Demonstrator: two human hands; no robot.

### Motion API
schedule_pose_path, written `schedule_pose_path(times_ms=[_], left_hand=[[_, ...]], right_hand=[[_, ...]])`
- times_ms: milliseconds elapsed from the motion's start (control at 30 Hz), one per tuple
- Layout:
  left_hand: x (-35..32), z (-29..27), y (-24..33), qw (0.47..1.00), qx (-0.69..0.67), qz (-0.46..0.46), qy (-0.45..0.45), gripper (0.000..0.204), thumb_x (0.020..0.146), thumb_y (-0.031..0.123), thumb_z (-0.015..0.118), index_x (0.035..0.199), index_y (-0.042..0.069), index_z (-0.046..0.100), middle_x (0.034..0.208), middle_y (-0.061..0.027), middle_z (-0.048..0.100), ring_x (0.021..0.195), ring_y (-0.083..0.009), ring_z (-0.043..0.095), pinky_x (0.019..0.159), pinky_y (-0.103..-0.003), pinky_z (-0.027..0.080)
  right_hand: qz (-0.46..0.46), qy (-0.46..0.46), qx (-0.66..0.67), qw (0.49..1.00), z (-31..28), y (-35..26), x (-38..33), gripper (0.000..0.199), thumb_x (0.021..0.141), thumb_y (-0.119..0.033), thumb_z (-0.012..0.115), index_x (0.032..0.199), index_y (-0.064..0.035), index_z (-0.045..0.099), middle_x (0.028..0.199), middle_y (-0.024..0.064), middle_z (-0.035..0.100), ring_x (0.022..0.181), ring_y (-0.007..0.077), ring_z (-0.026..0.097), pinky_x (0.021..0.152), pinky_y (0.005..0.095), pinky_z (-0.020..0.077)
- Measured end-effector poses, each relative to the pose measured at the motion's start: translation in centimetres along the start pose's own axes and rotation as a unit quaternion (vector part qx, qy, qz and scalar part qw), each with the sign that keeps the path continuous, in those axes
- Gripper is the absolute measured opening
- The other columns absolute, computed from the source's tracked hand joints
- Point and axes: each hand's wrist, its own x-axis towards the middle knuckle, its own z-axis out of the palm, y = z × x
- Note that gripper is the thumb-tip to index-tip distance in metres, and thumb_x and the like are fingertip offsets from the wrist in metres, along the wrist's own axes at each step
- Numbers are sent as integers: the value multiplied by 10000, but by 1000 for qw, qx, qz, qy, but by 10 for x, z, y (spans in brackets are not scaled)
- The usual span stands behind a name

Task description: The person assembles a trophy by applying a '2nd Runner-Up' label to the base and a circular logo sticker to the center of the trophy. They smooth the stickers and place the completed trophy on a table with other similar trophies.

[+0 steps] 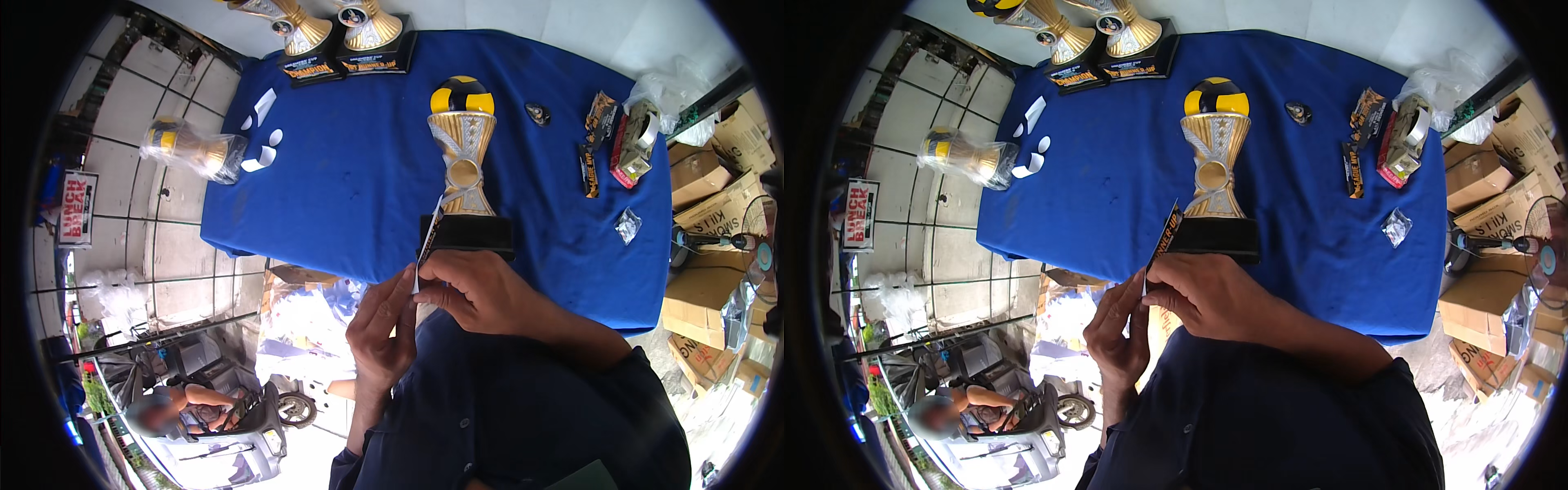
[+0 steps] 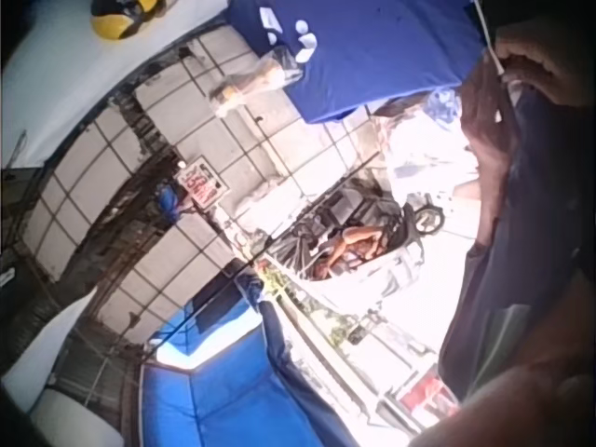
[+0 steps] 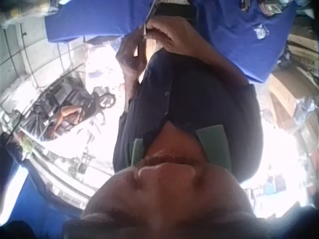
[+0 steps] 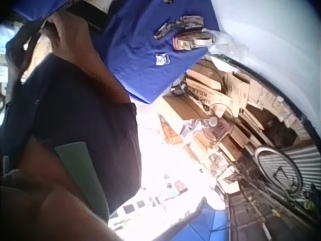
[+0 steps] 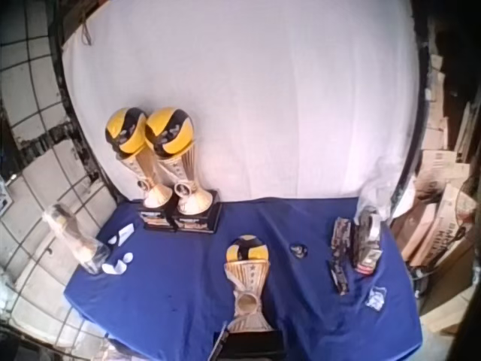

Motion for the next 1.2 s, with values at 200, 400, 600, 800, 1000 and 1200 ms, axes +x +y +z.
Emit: schedule_pose_path(times_ms=[200, 400, 600, 800, 1000, 1200], left_hand=[[-2, -2, 3, 999, -33, -38, -9, 450, 1010, -80, 778, 1439, 53, 802, 1295, -199, 825, 1123, -318, 828, 927, -399, 657], [-3, -3, 5, 997, -44, -53, -17, 451, 1014, -73, 779, 1447, 50, 797, 1301, -205, 825, 1136, -321, 827, 946, -404, 657], [-3, -6, 5, 997, -58, -44, -27, 421, 1018, 12, 819, 1438, 33, 797, 1339, -208, 821, 1163, -337, 819, 993, -429, 645], [-2, -8, 11, 996, -70, -62, -13, 342, 1013, 42, 841, 1353, 15, 821, 1318, -194, 836, 1168, -321, 818, 1007, -415, 635], [-4, -8, 13, 991, -81, -103, 3, 169, 1034, 41, 827, 1196, -2, 812, 1263, -161, 857, 1103, -264, 828, 978, -382, 639], [-10, -6, 2, 950, -245, -193, 8, 51, 1086, 15, 748, 1123, -12, 768, 1319, -169, 815, 1138, -221, 778, 1007, -358, 602]], right_hand=[[1, -11, 1, 1000, -1, 3, 0, 202, 1037, -147, 826, 1033, -11, 676, 875, 140, 710, 787, 336, 736, 688, 450, 545], [5, -9, 6, 1000, -1, 4, 0, 202, 1027, -141, 832, 991, -4, 687, 850, 146, 716, 764, 335, 739, 680, 452, 543], [27, -28, 17, 999, -7, 0, 1, 188, 1011, -116, 842, 998, -6, 690, 871, 147, 727, 783, 337, 748, 692, 447, 553], [-6, -25, -4, 1000, -3, 2, -1, 172, 969, -68, 851, 1016, -22, 692, 937, 132, 749, 871, 343, 766, 752, 456, 585], [-15, -42, -47, 998, 0, 2, -2, 154, 987, -109, 831, 1021, -43, 696, 951, 118, 755, 910, 346, 773, 783, 466, 593], [-29, -64, -49, 996, -1, 3, -1, 142, 1002, -117, 817, 1028, -47, 697, 957, 119, 748, 933, 355, 773, 798, 477, 593]])
